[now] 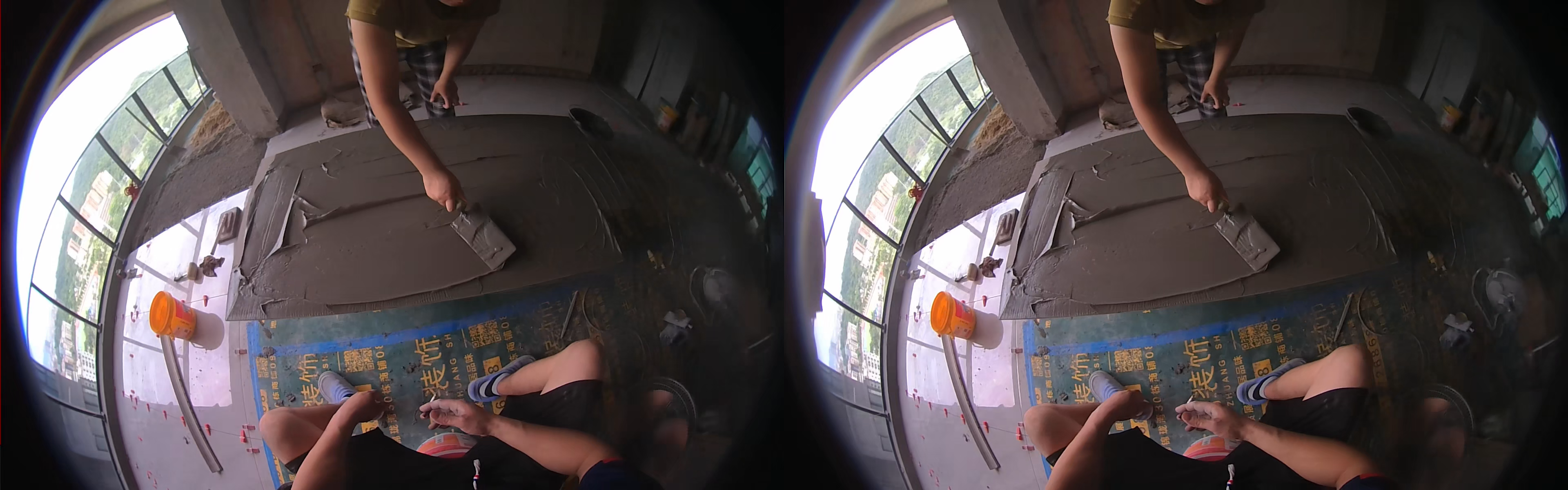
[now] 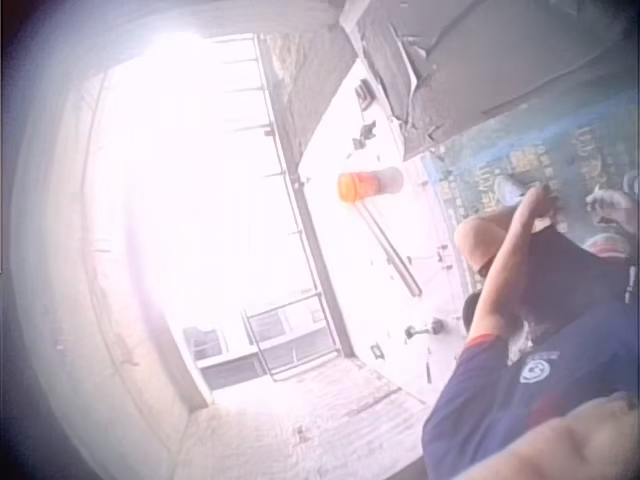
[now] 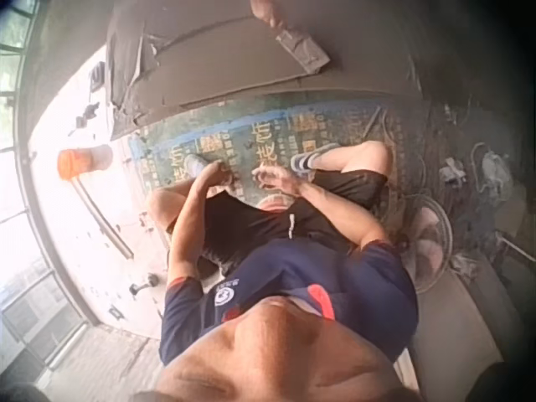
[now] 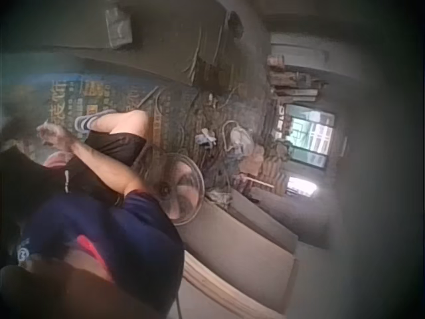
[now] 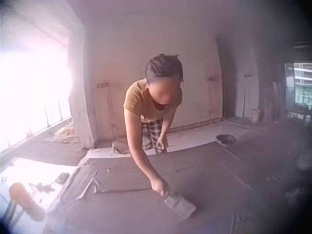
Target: Apply mortar to the back of a large floor tile using a trowel.
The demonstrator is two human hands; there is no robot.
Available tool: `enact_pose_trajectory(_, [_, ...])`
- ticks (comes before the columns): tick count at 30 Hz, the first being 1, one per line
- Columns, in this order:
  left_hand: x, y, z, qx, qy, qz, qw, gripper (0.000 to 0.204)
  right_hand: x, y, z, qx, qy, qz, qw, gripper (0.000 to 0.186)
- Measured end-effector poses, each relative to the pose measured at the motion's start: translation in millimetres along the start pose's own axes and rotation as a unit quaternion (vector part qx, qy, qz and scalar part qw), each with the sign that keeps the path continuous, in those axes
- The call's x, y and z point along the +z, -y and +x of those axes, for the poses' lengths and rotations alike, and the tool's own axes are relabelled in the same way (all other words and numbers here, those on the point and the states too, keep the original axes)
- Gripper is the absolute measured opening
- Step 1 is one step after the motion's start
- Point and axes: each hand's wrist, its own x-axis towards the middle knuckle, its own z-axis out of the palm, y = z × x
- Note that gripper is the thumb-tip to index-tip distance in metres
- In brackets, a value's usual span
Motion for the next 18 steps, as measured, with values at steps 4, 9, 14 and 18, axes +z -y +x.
enact_pose_trajectory(4, [-57.2,-53.8,20.8,0.148,0.063,0.171,0.972,0.019,-18.8,-11.1,-12.3,0.019,-0.036,-0.002,0.999,0.049])
enact_pose_trajectory(9, [-54.2,-44.1,7.0,0.162,0.040,0.184,0.969,0.011,-14.1,-11.7,-7.1,0.017,-0.028,0.003,0.999,0.053])
enact_pose_trajectory(14, [-62.2,-59.0,3.4,0.104,0.016,0.127,0.986,0.016,-11.9,-8.5,-9.6,0.002,-0.038,-0.031,0.999,0.062])
enact_pose_trajectory(18, [-82.4,-85.3,2.7,-0.047,0.049,-0.010,0.998,0.023,-16.6,-12.8,-9.0,0.018,-0.040,-0.024,0.999,0.056])
